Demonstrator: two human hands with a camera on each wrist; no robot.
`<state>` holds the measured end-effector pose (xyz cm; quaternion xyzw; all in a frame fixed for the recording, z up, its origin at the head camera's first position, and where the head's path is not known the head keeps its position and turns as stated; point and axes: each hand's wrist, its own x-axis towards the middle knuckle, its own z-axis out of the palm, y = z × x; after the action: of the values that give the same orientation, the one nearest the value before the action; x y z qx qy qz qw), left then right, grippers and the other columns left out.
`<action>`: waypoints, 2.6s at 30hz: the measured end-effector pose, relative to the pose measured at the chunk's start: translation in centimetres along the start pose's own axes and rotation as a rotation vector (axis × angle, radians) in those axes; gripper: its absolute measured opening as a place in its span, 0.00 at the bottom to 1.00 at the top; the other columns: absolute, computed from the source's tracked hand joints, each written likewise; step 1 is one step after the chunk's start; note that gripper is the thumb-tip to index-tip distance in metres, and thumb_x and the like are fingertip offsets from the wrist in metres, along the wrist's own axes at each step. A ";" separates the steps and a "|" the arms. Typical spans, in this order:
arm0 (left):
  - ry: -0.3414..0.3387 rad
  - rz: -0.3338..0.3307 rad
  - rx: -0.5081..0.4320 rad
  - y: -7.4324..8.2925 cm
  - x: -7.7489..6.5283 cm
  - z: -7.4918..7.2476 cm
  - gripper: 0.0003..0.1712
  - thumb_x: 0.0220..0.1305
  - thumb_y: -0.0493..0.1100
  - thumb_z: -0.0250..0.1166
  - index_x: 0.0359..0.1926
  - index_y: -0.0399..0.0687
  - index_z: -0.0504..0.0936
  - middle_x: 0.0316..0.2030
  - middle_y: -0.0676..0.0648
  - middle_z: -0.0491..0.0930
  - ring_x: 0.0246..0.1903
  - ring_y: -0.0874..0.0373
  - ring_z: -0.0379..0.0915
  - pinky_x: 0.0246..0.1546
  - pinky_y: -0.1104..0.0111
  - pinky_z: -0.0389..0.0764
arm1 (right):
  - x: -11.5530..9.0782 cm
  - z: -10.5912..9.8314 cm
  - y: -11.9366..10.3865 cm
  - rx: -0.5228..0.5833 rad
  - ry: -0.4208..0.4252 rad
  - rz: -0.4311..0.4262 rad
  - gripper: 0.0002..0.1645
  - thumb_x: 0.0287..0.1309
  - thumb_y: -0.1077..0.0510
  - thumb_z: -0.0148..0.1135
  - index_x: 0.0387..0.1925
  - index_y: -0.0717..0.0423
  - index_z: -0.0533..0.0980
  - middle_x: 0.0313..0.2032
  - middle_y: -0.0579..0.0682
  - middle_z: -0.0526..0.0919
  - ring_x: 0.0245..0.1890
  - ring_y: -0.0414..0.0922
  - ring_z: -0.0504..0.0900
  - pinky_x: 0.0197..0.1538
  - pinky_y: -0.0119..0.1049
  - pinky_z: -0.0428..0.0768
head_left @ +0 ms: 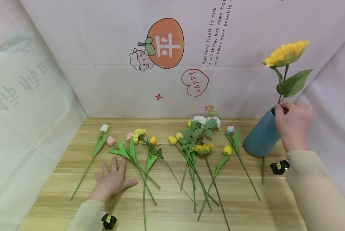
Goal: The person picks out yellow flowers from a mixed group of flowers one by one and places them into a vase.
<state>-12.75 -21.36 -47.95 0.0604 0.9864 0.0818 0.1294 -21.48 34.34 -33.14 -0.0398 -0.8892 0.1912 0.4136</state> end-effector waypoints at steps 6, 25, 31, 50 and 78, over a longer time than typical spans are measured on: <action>0.004 0.003 0.002 -0.1 0.0 0.2 0.63 0.53 0.81 0.50 0.75 0.41 0.46 0.71 0.24 0.36 0.59 0.13 0.28 0.46 0.18 0.41 | -0.4 -0.4 0.5 -0.092 -0.055 0.130 0.21 0.66 0.57 0.49 0.30 0.71 0.79 0.36 0.69 0.75 0.42 0.68 0.65 0.54 0.67 0.57; 0.005 0.003 -0.009 -0.3 0.1 0.4 0.64 0.53 0.81 0.51 0.75 0.42 0.45 0.71 0.24 0.35 0.59 0.13 0.27 0.46 0.18 0.40 | -3.8 0.9 -1.7 -0.026 0.084 -0.062 0.16 0.63 0.57 0.49 0.28 0.66 0.76 0.22 0.64 0.77 0.21 0.61 0.74 0.23 0.58 0.69; 0.005 0.002 -0.003 -0.2 0.0 0.3 0.63 0.53 0.81 0.51 0.75 0.41 0.46 0.71 0.24 0.36 0.59 0.13 0.28 0.46 0.18 0.41 | -5.0 1.5 -2.8 0.003 -0.041 -0.040 0.13 0.63 0.57 0.51 0.35 0.64 0.76 0.22 0.62 0.81 0.18 0.59 0.76 0.22 0.58 0.70; 0.000 0.001 -0.005 -0.1 0.0 0.3 0.63 0.54 0.81 0.50 0.75 0.41 0.45 0.71 0.24 0.36 0.59 0.12 0.28 0.46 0.18 0.41 | -10.9 3.5 -5.3 -0.009 -0.564 -0.026 0.14 0.67 0.49 0.53 0.35 0.56 0.73 0.18 0.49 0.76 0.13 0.46 0.70 0.15 0.42 0.68; 0.010 0.010 -0.004 0.0 -0.2 0.1 0.62 0.55 0.80 0.51 0.75 0.41 0.46 0.70 0.23 0.37 0.59 0.12 0.29 0.46 0.18 0.41 | -17.1 3.6 -7.5 -0.023 -1.013 -0.023 0.23 0.64 0.45 0.58 0.17 0.50 0.69 0.12 0.44 0.69 0.13 0.40 0.65 0.18 0.36 0.65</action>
<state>-12.53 -21.40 -48.04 0.0646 0.9865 0.0847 0.1242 -12.37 22.36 -44.76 0.0630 -0.9807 0.1721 -0.0683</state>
